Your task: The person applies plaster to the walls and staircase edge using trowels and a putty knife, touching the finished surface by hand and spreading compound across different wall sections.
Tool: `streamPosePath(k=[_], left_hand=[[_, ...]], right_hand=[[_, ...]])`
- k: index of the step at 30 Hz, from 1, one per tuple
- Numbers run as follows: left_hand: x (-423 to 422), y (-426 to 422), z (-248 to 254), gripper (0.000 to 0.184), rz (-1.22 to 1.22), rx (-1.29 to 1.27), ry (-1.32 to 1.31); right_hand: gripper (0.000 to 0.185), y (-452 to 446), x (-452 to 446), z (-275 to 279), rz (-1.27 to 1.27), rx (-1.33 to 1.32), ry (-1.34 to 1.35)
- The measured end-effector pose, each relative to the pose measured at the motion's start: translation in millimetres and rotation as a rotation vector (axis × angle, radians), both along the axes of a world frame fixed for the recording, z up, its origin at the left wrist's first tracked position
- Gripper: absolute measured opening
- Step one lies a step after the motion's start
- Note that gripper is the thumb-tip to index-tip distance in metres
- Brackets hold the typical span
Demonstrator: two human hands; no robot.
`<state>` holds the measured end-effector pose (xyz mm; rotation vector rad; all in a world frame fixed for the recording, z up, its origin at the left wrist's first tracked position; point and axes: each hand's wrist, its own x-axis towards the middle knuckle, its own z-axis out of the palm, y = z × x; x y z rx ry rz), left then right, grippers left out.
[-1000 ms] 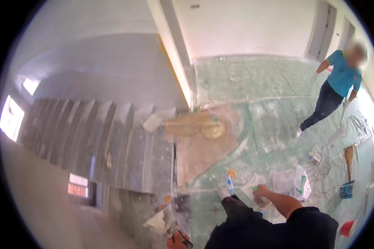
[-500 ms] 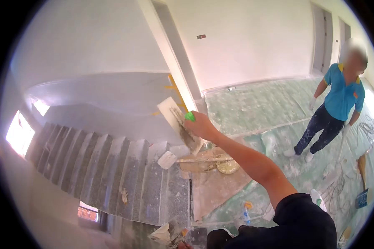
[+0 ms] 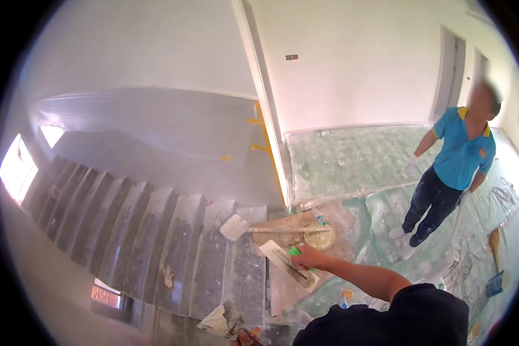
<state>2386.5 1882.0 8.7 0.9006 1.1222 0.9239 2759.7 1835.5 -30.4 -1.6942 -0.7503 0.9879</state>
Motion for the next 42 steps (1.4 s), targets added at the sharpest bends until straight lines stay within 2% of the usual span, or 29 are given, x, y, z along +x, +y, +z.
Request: streamPosePath(k=[2, 5, 8, 11, 14, 15, 17, 20, 26, 32, 33, 35, 42], left_hand=[[-2, 16, -12, 0.033, -0.077, 0.191, 0.192], [-2, 43, -19, 0.032, -0.112, 0.216, 0.344], [2, 68, -18, 0.031, -0.191, 0.138, 0.170], [11, 89, -13, 0.029, -0.243, 0.021, 0.134], [26, 105, -41, 0.023, -0.224, 0.217, 0.369], [27, 109, -47, 0.021, -0.235, 0.197, 0.325], [44, 115, -26, 0.019, -0.254, 0.159, 0.238], [70, 138, -23, 0.022, -0.269, 0.084, 0.187], [155, 209, 3, 0.022, -0.238, 0.076, 0.300], [236, 299, 4, 0.019, -0.262, 0.430, 0.489], [248, 307, 6, 0.020, -0.249, 0.367, 0.451], [286, 311, 47, 0.022, -0.213, 0.239, 0.376], [341, 352, 58, 0.023, -0.195, 0.209, 0.469]], right_hand=[[0.018, 7, -7, 3, -0.029, -0.012, 0.039], [0.017, 14, -17, 2, -0.036, -0.030, 0.113], [0.020, 19, -18, -9, -0.054, -0.057, 0.212], [0.025, 21, -16, -21, -0.097, -0.095, 0.324], [0.024, 29, -10, -26, -0.140, -0.110, 0.410], [0.023, 31, -8, -28, -0.155, -0.115, 0.439], [0.023, 39, -3, -26, -0.166, -0.123, 0.473], [0.024, 63, 10, -23, -0.183, -0.142, 0.511], [0.029, 148, 63, -32, -0.121, -0.104, 0.563], [0.030, 232, 132, -21, -0.069, 0.003, 0.653], [0.029, 241, 144, -18, -0.064, 0.016, 0.672], [0.028, 256, 164, -9, -0.051, 0.037, 0.711], [0.028, 298, 226, -7, -0.045, 0.002, 0.731]])
